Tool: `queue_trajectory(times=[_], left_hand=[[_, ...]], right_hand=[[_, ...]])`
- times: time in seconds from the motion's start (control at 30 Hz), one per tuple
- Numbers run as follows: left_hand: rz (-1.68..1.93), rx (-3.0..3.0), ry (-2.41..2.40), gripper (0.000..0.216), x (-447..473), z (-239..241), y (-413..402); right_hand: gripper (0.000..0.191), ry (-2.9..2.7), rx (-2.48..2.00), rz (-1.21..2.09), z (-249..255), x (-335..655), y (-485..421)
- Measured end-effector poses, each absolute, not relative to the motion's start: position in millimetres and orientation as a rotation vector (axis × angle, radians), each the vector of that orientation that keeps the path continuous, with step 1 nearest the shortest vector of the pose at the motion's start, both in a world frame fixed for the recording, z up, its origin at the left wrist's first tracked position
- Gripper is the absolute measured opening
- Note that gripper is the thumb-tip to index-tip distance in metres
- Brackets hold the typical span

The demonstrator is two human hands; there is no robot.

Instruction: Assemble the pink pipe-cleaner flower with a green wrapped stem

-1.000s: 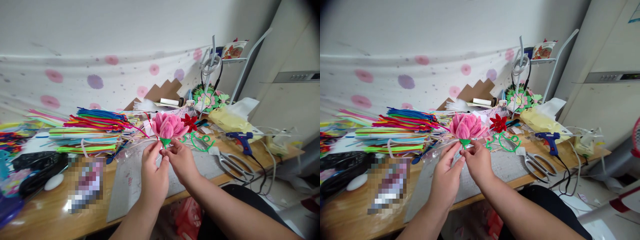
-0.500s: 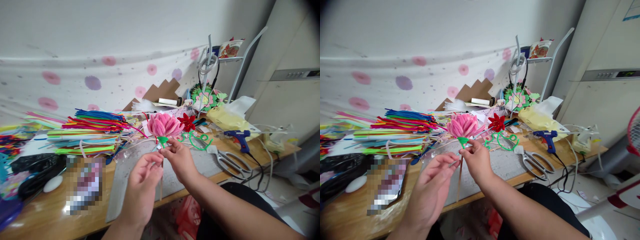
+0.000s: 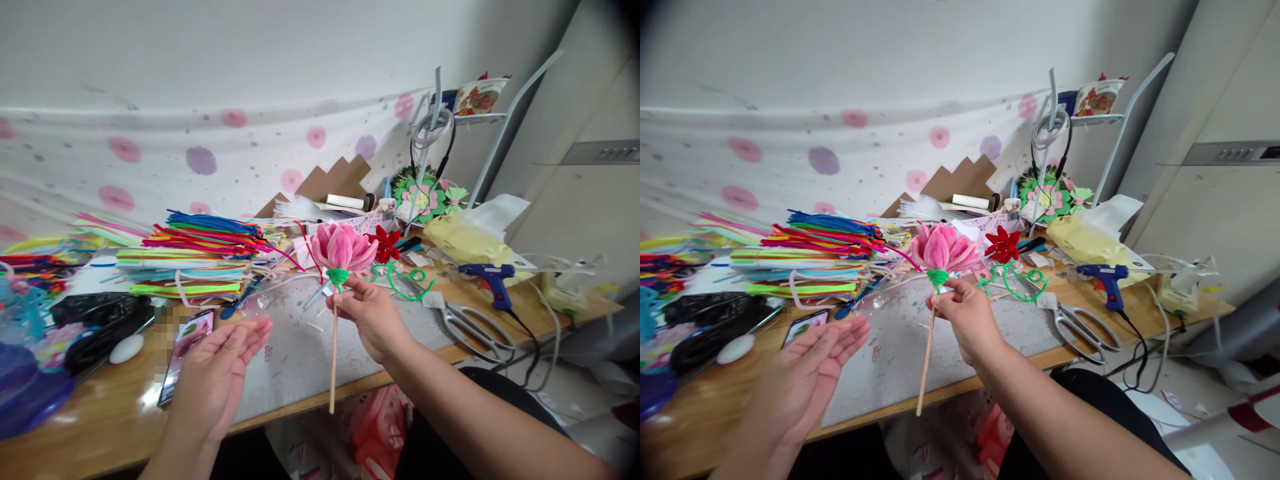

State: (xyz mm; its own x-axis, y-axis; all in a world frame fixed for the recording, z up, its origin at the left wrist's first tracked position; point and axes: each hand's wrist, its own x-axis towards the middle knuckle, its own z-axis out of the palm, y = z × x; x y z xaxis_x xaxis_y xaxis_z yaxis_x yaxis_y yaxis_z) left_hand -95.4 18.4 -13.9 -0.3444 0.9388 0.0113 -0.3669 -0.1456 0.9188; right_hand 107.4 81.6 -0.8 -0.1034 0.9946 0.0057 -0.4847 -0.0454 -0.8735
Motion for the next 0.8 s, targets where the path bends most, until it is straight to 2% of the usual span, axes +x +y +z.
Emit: queue_trajectory(times=[0.13, 0.3, 0.37, 0.57, 0.67, 0.73, 0.8], left_hand=[[1.564, 0.863, 1.16, 0.041, -88, -16, 16], [1.468, 0.964, 1.316, 0.023, -81, -13, 20], [1.432, 1.009, 1.368, 0.023, -81, -14, 21], [1.335, 1.125, 1.503, 0.045, -79, -18, 19], [1.299, 1.428, 1.546, 0.03, -65, -9, 21], [1.429, 1.575, 1.485, 0.014, -53, -1, 24], [1.56, 1.636, 1.485, 0.011, -39, 7, 31]], right_hand=[[0.041, -0.875, -0.795, 1.525, 1, 106, 77], [0.044, -0.872, -0.802, 1.548, 1, 105, 76], [0.043, -0.866, -0.803, 1.555, 0, 107, 77], [0.043, -0.861, -0.802, 1.575, 1, 111, 74], [0.043, -0.858, -0.784, 1.604, 4, 110, 68], [0.044, -0.847, -0.774, 1.615, 6, 108, 65], [0.043, -0.838, -0.764, 1.616, 6, 106, 63]])
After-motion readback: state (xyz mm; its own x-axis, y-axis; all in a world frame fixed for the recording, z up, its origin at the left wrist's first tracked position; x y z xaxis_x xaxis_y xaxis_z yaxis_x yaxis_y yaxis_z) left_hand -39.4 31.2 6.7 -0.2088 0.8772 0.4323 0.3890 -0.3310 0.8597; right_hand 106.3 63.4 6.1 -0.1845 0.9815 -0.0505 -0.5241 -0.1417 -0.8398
